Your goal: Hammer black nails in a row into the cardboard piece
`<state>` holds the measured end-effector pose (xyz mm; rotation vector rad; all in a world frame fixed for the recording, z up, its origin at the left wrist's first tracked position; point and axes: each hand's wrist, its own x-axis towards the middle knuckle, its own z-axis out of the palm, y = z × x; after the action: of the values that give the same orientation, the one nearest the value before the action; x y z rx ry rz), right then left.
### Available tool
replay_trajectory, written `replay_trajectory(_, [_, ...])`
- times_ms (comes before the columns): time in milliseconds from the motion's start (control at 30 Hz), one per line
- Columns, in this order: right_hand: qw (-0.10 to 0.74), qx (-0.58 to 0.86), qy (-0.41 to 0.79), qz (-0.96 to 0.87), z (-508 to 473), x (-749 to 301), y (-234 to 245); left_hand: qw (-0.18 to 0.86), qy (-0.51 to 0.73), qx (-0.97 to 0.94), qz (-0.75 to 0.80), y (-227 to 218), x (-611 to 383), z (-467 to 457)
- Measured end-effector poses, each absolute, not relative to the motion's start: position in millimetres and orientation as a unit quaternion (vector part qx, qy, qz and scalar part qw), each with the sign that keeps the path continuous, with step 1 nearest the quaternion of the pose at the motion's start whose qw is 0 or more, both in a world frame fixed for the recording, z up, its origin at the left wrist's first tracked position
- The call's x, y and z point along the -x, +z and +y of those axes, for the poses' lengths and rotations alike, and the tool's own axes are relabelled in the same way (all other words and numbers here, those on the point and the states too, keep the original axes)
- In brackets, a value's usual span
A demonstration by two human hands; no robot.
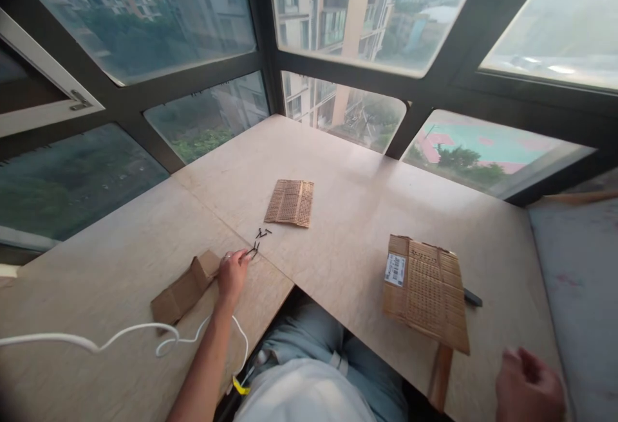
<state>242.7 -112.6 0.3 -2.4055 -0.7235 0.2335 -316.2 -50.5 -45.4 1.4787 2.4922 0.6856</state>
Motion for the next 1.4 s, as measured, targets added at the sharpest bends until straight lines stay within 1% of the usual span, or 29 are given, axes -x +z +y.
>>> replay_trajectory(100, [0.276, 0.912, 0.175, -0.246, -128.4, -240.7, -20.6, 0.082, 0.232, -0.492, 0.835, -45.8, 313.9, -46.4])
replay_trajectory(200, [0.252, 0.896, 0.236, -0.279, -131.5, -236.5, -30.2, 0.085, 0.234, -0.485, 0.838, -43.5, 314.3, -44.3])
replay_trajectory(333, [0.198, 0.897, 0.25, -0.305, -123.7, -233.6, -28.3, 0.09, 0.254, -0.467, 0.842, -34.8, 312.9, -47.0])
replay_trajectory(500, [0.152, 0.882, 0.235, -0.378, -114.7, -224.8, -21.3, 0.137, 0.388, -0.43, 0.803, -18.5, 295.6, -50.7])
replay_trajectory(567, [0.154, 0.876, 0.231, -0.395, -113.5, -219.1, -20.7, 0.169, 0.431, -0.414, 0.784, -12.4, 282.9, -46.6])
replay_trajectory(767, [0.203, 0.873, 0.227, -0.382, -108.5, -216.8, -27.0, 0.314, 0.503, -0.4, 0.699, 8.0, 221.3, -11.8])
replay_trajectory(833, [0.228, 0.875, 0.233, -0.359, -109.0, -222.1, -28.8, 0.359, 0.51, -0.418, 0.661, 18.7, 193.2, -0.1])
replay_trajectory(1033, [0.329, 0.852, 0.276, -0.301, -121.7, -237.4, -26.6, 0.441, 0.504, -0.479, 0.568, 44.0, 106.0, 22.5])
replay_trajectory(1133, [0.39, 0.824, 0.301, -0.281, -125.1, -241.7, -19.9, 0.504, 0.496, -0.469, 0.528, 38.4, 70.3, 33.7])
replay_trajectory(1233, [0.446, 0.787, 0.33, -0.268, -119.8, -247.6, -10.0, 0.598, 0.485, -0.389, 0.506, 20.7, 43.1, 48.3])
replay_trajectory(1300, [0.474, 0.759, 0.359, -0.267, -110.0, -253.2, -3.3, 0.65, 0.486, -0.32, 0.489, 6.9, 29.2, 58.5])
replay_trajectory(1400, [0.501, 0.707, 0.414, -0.279, -86.4, -261.0, 2.2, 0.696, 0.485, -0.255, 0.465, -10.8, 12.5, 71.5])
